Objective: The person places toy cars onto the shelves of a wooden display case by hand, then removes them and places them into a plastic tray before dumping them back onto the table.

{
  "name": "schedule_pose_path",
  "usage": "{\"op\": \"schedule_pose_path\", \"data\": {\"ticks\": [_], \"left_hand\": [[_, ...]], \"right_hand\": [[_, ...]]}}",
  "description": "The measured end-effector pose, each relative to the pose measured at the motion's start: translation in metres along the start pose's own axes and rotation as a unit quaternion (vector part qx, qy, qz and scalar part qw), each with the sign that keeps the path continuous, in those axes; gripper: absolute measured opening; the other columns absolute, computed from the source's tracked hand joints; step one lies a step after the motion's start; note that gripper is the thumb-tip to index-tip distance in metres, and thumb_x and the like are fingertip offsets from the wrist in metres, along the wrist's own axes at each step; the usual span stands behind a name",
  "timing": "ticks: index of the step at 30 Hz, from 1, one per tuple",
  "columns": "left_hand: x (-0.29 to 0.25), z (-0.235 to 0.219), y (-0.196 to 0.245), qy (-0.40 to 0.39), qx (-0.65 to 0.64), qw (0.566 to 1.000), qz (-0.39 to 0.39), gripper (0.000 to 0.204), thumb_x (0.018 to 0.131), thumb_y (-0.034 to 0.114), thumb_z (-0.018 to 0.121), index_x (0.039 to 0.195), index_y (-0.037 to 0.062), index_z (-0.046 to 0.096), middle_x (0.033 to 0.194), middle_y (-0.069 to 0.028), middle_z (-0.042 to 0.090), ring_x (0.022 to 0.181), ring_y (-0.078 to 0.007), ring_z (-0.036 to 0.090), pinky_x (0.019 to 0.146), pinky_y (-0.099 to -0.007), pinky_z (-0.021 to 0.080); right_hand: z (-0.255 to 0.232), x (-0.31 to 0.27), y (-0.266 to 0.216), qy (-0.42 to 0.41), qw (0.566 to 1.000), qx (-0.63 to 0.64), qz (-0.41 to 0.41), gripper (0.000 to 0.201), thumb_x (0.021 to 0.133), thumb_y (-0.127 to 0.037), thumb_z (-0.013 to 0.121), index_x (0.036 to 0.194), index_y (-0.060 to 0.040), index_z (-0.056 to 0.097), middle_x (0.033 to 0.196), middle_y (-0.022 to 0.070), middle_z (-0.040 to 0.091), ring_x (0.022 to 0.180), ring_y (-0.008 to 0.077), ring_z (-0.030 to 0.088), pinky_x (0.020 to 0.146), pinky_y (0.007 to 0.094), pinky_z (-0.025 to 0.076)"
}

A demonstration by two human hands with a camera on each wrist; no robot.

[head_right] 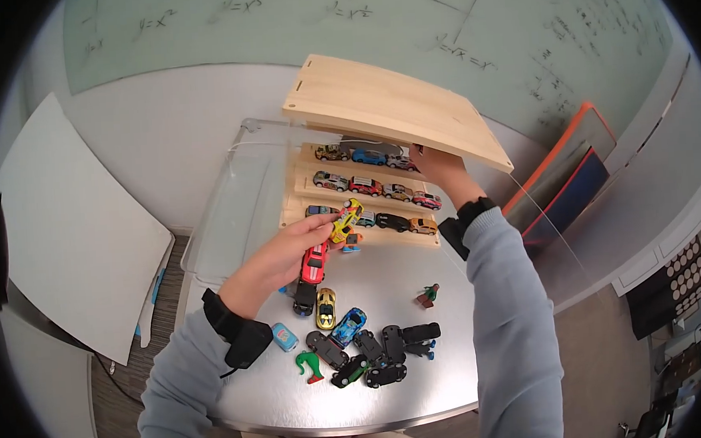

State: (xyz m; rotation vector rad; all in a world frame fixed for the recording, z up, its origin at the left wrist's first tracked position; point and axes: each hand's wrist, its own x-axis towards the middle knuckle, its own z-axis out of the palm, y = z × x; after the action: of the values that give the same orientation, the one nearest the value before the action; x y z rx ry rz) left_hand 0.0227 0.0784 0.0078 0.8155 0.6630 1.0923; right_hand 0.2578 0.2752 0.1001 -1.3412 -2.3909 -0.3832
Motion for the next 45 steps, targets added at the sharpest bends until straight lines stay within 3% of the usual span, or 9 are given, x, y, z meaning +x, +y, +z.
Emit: {"op": "schedule_pose_path", "data": {"ticks": [4,17,24,29,31,35,39,43,45], "left_hand": [[-0.001,0.001,0.003,-0.015,-0.024,0.999,0.016,0.04,0.097,0.015,0.048,0.133,-0.0028,0.04,0.113,-0.012,0.059,0.095,-0.0129,0.061,0.077,-0.0211,0.051],[-0.003,0.0,0.007,0.112,-0.052,0.992,-0.004,0.036,0.092,0.038,0.057,0.106,0.0058,0.058,0.08,-0.0018,0.06,0.058,-0.0053,0.052,0.046,-0.0213,0.041],[-0.002,-0.002,0.007,0.14,-0.057,0.988,0.021,0.041,0.093,0.041,0.056,0.108,0.0034,0.055,0.077,-0.0036,0.058,0.062,-0.0067,0.055,0.053,-0.02,0.047],[0.001,-0.008,0.004,0.142,-0.042,0.988,0.032,0.037,0.093,0.039,0.056,0.106,0.0052,0.055,0.077,-0.002,0.057,0.064,-0.0069,0.055,0.054,-0.0207,0.047],[0.0,-0.008,0.005,0.142,-0.042,0.988,0.037,0.036,0.093,0.039,0.056,0.106,0.0055,0.055,0.076,-0.0016,0.057,0.064,-0.0069,0.055,0.054,-0.0208,0.047],[0.0,-0.003,0.006,0.137,-0.04,0.989,0.026,0.032,0.094,0.037,0.055,0.103,0.0067,0.056,0.075,-0.0006,0.056,0.064,-0.0071,0.054,0.056,-0.0208,0.047],[-0.005,0.004,0.009,0.139,-0.036,0.99,0.011,0.032,0.096,0.036,0.052,0.106,0.0057,0.058,0.081,-0.0006,0.056,0.066,-0.007,0.053,0.058,-0.0209,0.046],[-0.003,-0.001,0.003,0.096,-0.029,0.995,0.025,0.03,0.096,0.03,0.051,0.113,0.0062,0.06,0.088,-0.0016,0.056,0.079,-0.0075,0.056,0.065,-0.0213,0.048],[-0.002,-0.002,0.003,0.077,-0.03,0.996,0.023,0.029,0.097,0.028,0.05,0.114,0.0066,0.06,0.089,-0.0018,0.056,0.081,-0.0076,0.056,0.066,-0.0213,0.049]], "right_hand": [[0.008,0.018,0.015,0.114,0.988,-0.039,-0.098,0.033,0.089,-0.029,0.054,0.106,-0.0016,0.062,0.101,0.0185,0.064,0.096,0.0364,0.06,0.083,0.0411,0.047],[0.01,0.017,0.014,0.067,0.99,-0.071,-0.099,0.031,0.089,-0.027,0.055,0.108,-0.0027,0.061,0.105,0.0188,0.063,0.098,0.0353,0.059,0.084,0.0404,0.047],[0.009,0.016,0.005,0.039,0.99,-0.101,-0.091,0.03,0.089,-0.025,0.055,0.109,-0.0033,0.061,0.107,0.0189,0.062,0.1,0.0347,0.059,0.085,0.04,0.047],[-0.035,-0.026,-0.088,-0.079,0.967,0.183,-0.161,0.028,0.086,-0.022,0.06,0.106,-0.0029,0.062,0.104,0.0167,0.061,0.098,0.0344,0.058,0.084,0.0408,0.047],[-0.041,-0.051,-0.115,-0.046,0.941,0.18,-0.282,0.03,0.08,-0.02,0.066,0.104,-0.004,0.06,0.097,0.0138,0.06,0.094,0.0318,0.058,0.083,0.0411,0.047],[-0.041,-0.075,-0.14,-0.042,0.946,0.049,-0.317,0.039,0.066,-0.014,0.074,0.101,-0.006,0.058,0.092,0.009,0.059,0.09,0.0276,0.058,0.076,0.0401,0.047],[-0.034,-0.062,-0.122,-0.064,0.946,0.048,-0.314,0.036,0.069,-0.014,0.072,0.101,-0.0053,0.058,0.092,0.0114,0.06,0.09,0.0306,0.058,0.077,0.0403,0.047],[-0.03,-0.026,-0.082,-0.05,0.993,0.034,-0.101,0.032,0.074,-0.01,0.069,0.102,0.0,0.057,0.093,0.0183,0.062,0.093,0.0372,0.058,0.081,0.0427,0.047],[-0.006,-0.005,-0.041,0.055,0.993,-0.052,-0.091,0.03,0.079,-0.012,0.065,0.105,0.0014,0.057,0.094,0.0214,0.062,0.094,0.0385,0.058,0.082,0.0434,0.047]]}}
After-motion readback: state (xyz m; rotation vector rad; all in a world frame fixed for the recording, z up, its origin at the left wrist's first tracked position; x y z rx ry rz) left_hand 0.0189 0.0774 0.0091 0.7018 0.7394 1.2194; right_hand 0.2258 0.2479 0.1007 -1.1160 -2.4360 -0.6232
